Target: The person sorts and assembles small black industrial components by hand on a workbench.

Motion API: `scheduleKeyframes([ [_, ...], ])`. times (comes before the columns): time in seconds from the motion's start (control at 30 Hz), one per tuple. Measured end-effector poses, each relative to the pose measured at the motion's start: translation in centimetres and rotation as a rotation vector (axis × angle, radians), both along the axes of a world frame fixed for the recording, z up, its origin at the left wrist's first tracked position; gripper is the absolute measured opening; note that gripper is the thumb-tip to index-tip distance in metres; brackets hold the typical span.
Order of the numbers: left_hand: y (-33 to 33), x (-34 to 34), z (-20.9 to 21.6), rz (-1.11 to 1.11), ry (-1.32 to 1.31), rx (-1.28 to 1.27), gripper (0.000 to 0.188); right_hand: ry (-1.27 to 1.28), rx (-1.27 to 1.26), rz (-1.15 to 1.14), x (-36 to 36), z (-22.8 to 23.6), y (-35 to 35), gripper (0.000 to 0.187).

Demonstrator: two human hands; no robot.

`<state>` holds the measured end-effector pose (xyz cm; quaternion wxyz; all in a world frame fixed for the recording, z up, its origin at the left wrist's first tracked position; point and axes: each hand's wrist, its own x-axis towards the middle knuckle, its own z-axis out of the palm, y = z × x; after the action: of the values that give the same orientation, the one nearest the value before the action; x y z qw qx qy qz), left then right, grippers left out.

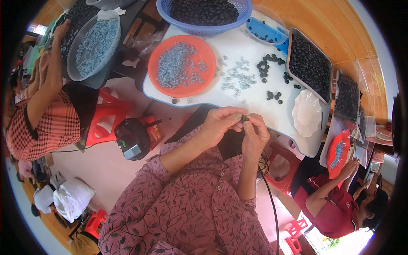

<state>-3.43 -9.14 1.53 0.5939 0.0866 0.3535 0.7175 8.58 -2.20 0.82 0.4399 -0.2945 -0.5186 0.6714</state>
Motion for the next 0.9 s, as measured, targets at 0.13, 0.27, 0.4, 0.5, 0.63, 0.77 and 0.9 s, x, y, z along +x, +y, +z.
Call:
scheduleKeyframes([
  [0.13, 0.0, 0.0, 0.0, 0.001, 0.05, -0.025, 0.022, -0.009, 0.001, 0.002, -0.1, 0.0, 0.0, 0.016],
  [0.27, 0.0, 0.1, -0.3, 0.008, 0.084, -0.024, 0.021, -0.039, 0.03, 0.0, -0.1, 0.1, 0.0, 0.014],
  [0.4, -0.1, 0.1, -0.2, 0.006, 0.095, -0.02, 0.02, -0.062, 0.064, -0.003, -0.2, 0.4, -0.1, 0.014],
  [0.5, -0.1, 0.0, -0.1, -0.012, 0.129, -0.016, 0.02, -0.065, 0.058, -0.022, -0.2, 0.4, -0.1, 0.016],
  [0.63, -0.1, 0.0, -0.4, -0.014, 0.157, -0.015, 0.019, -0.103, 0.014, -0.053, -0.3, 1.0, -0.3, 0.015],
  [0.77, -0.1, 0.0, -0.3, -0.012, 0.144, -0.038, 0.019, -0.096, 0.062, -0.027, -0.3, 1.1, -0.2, 0.014],
  [0.9, -0.2, 0.0, -0.6, -0.005, 0.098, -0.044, 0.019, -0.096, 0.063, -0.023, -0.3, 1.1, -0.2, 0.014],
])
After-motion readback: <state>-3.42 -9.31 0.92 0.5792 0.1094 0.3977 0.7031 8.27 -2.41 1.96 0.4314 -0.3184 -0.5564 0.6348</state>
